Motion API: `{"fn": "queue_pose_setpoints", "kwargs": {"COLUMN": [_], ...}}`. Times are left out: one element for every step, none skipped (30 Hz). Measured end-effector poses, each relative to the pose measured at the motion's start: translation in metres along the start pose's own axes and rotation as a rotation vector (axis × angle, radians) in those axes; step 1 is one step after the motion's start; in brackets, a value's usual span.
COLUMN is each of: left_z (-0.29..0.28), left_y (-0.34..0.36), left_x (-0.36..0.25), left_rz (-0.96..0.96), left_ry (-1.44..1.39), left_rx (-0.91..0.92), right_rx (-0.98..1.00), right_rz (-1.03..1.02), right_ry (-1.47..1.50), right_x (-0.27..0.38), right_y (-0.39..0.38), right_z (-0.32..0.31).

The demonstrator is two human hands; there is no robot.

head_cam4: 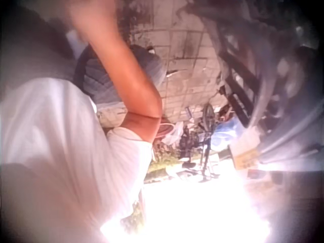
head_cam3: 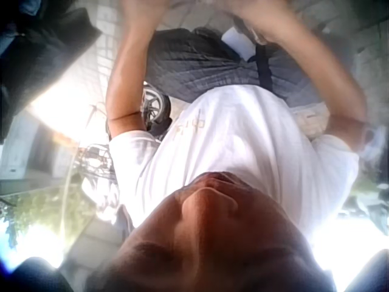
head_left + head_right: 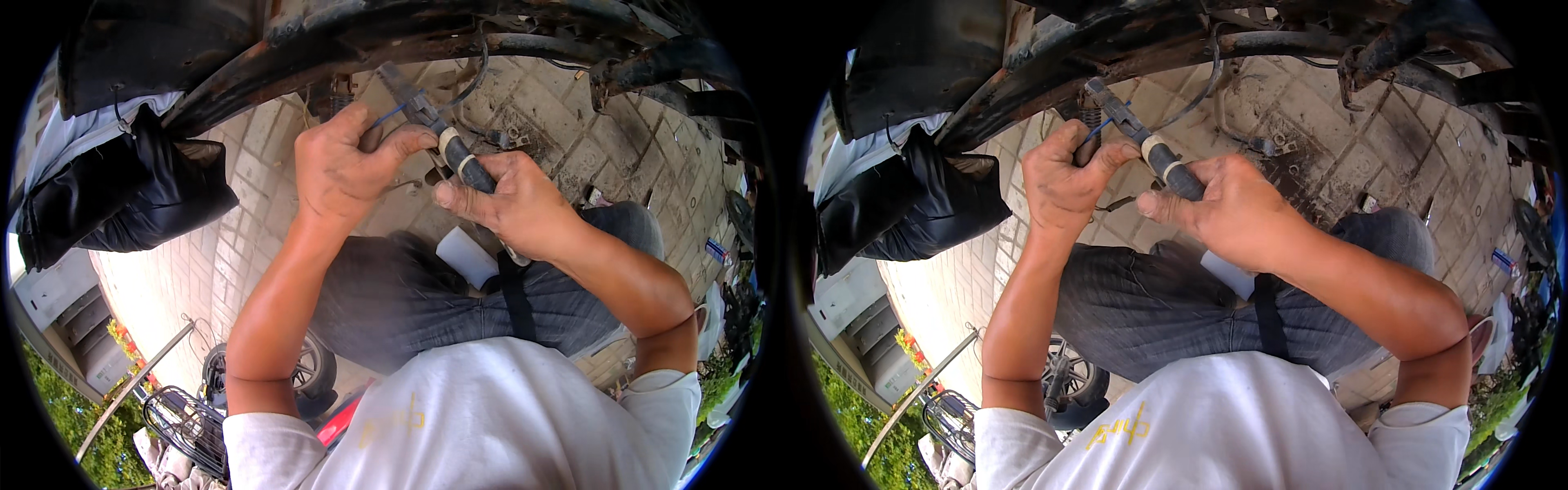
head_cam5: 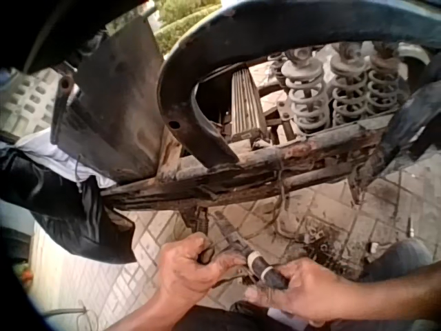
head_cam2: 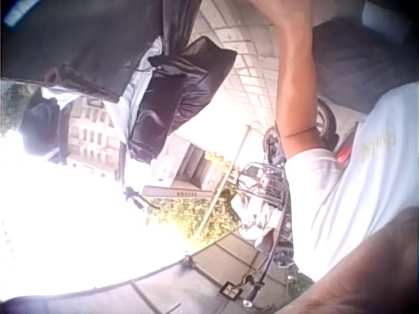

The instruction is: The person uses pliers to strip the insulation from several wires located under the frame of a vehicle. They repeatedly grip the wire ends and pull to remove the outer coating, preparing the wires for connection.

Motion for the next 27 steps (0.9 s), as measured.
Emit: {"fn": "queue_pose_setpoints", "kwargs": {"left_z": [0.001, 0.001, 0.001, 0.001, 0.001, 0.001, 0.002, 0.003, 0.005, 0.005, 0.007, 0.008, 0.010, 0.012, 0.011, 0.009, 0.008, 0.006, 0.007, 0.005, 0.007, 0.007, 0.002, -0.003, -0.007, -0.007, -0.005], "left_y": [0.000, 0.001, 0.000, 0.000, 0.000, 0.002, 0.002, 0.001, 0.000, -0.001, -0.002, -0.003, -0.005, -0.007, -0.007, -0.008, -0.008, -0.009, -0.009, -0.010, -0.012, -0.012, -0.013, -0.013, -0.014, -0.016, -0.019], "left_x": [0.001, 0.001, 0.001, 0.000, -0.001, -0.002, -0.003, -0.004, -0.003, -0.004, -0.003, -0.004, -0.002, 0.000, 0.002, 0.001, -0.003, -0.006, -0.003, -0.003, -0.004, -0.004, -0.006, -0.011, -0.015, -0.013, -0.011], "left_rz": [-0.020, -0.039, -0.060, -0.057, -0.053, -0.048, -0.045, -0.042, -0.046, -0.008, 0.029, 0.069, 0.060, 0.051, 0.043, 0.060, 0.075, 0.089, 0.089, 0.090, 0.094, 0.100, 0.098, 0.097, 0.097, 0.053, 0.007], "left_ry": [-0.020, -0.041, -0.062, -0.085, -0.110, -0.134, -0.149, -0.165, -0.178, -0.182, -0.186, -0.194, -0.190, -0.185, -0.174, -0.150, -0.126, -0.099, -0.128, -0.138, -0.157, -0.177, -0.158, -0.143, -0.127, -0.165, -0.203], "left_rx": [0.014, 0.029, 0.044, 0.057, 0.070, 0.080, 0.102, 0.123, 0.145, 0.131, 0.117, 0.105, 0.134, 0.163, 0.186, 0.189, 0.193, 0.195, 0.159, 0.150, 0.146, 0.143, 0.132, 0.125, 0.118, 0.157, 0.197], "right_rx": [0.042, 0.084, 0.127, 0.170, 0.212, 0.222, 0.231, 0.204, 0.182, 0.161, 0.141, 0.116, 0.102, 0.089, 0.081, 0.076, 0.071, 0.070, 0.065, 0.080, 0.084, 0.089, 0.095, 0.099, 0.104, 0.110, 0.117], "right_rz": [0.020, 0.040, 0.061, 0.061, 0.062, 0.041, 0.019, -0.019, -0.053, -0.043, -0.033, -0.021, -0.050, -0.079, -0.114, -0.096, -0.077, -0.060, -0.094, -0.148, -0.195, -0.208, -0.222, -0.197, -0.168, -0.140, -0.107], "right_ry": [0.126, 0.253, 0.379, 0.416, 0.454, 0.379, 0.305, 0.121, -0.062, -0.094, -0.127, -0.161, -0.161, -0.161, -0.161, -0.168, -0.175, -0.182, -0.215, -0.191, -0.169, -0.176, -0.182, -0.217, -0.234, -0.251, -0.249], "right_x": [0.000, 0.003, 0.005, 0.006, 0.007, 0.009, 0.010, 0.007, 0.005, 0.005, 0.005, 0.004, 0.006, 0.008, 0.012, 0.012, 0.013, 0.013, 0.014, 0.016, 0.017, 0.018, 0.020, 0.020, 0.018, 0.016, 0.011], "right_y": [-0.001, -0.003, -0.005, -0.005, -0.006, -0.004, -0.002, 0.003, 0.006, 0.007, 0.007, 0.006, 0.006, 0.006, 0.007, 0.006, 0.005, 0.003, 0.004, 0.004, 0.004, 0.003, 0.004, 0.004, 0.005, 0.005, 0.006], "right_z": [0.003, 0.006, 0.009, 0.011, 0.012, 0.009, 0.005, -0.003, -0.006, -0.006, -0.006, -0.006, -0.005, -0.004, -0.002, -0.001, -0.002, -0.002, -0.002, 0.000, 0.001, 0.001, 0.001, -0.001, -0.002, -0.003, -0.003]}}
Point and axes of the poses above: each hand's wrist, its own y-axis towards the middle knuckle, its own z-axis out of the palm, x = y × z, the point moved 8 cm from there along y, towards the middle knuckle, and after that the axes turned 13 degrees about y, right-handed, at the moved point
